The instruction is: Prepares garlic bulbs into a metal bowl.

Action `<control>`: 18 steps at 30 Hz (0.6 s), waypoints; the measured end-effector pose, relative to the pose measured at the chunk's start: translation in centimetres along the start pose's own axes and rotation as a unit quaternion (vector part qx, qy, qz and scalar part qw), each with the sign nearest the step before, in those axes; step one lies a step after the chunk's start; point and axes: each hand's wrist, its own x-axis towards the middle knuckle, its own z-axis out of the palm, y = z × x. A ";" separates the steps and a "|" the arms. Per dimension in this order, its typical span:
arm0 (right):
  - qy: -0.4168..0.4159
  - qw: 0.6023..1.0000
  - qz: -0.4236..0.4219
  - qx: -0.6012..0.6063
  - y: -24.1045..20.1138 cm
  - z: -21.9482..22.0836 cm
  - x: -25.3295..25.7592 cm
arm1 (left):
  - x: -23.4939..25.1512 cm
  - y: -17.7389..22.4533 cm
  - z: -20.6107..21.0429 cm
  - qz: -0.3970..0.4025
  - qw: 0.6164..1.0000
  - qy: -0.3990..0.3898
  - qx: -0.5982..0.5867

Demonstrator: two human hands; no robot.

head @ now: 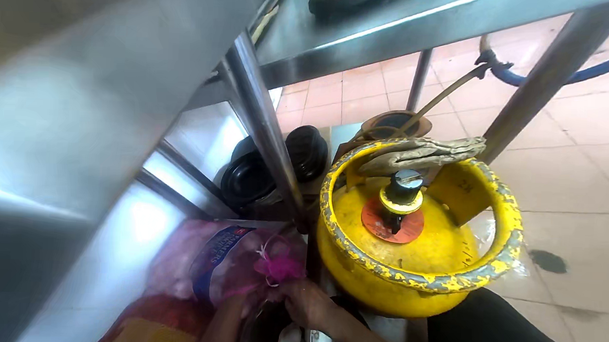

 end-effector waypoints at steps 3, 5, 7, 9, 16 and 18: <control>0.003 1.000 -0.023 -0.004 0.6 0.1 -0.2 | 3.8 -1.6 2.8 -0.093 0.994 -0.026 -0.048; 0.013 0.999 -0.033 -0.005 1.0 0.2 -0.4 | 7.4 -2.5 5.1 -0.137 0.984 -0.060 -0.100; 0.010 0.999 -0.032 -0.016 0.8 0.3 -0.7 | 5.6 -1.7 4.1 -0.133 0.986 -0.069 -0.074; 0.001 0.999 -0.033 -0.035 0.3 0.8 -0.9 | 3.7 -0.6 2.9 -0.129 0.990 -0.060 -0.017; -0.031 0.996 0.002 -0.078 -0.9 -0.2 -0.9 | 6.4 7.0 -0.9 -0.317 0.936 0.009 -0.156; -0.050 0.994 0.046 -0.088 -2.3 -0.5 -1.0 | 4.3 6.3 0.3 -0.357 0.873 -0.019 -0.331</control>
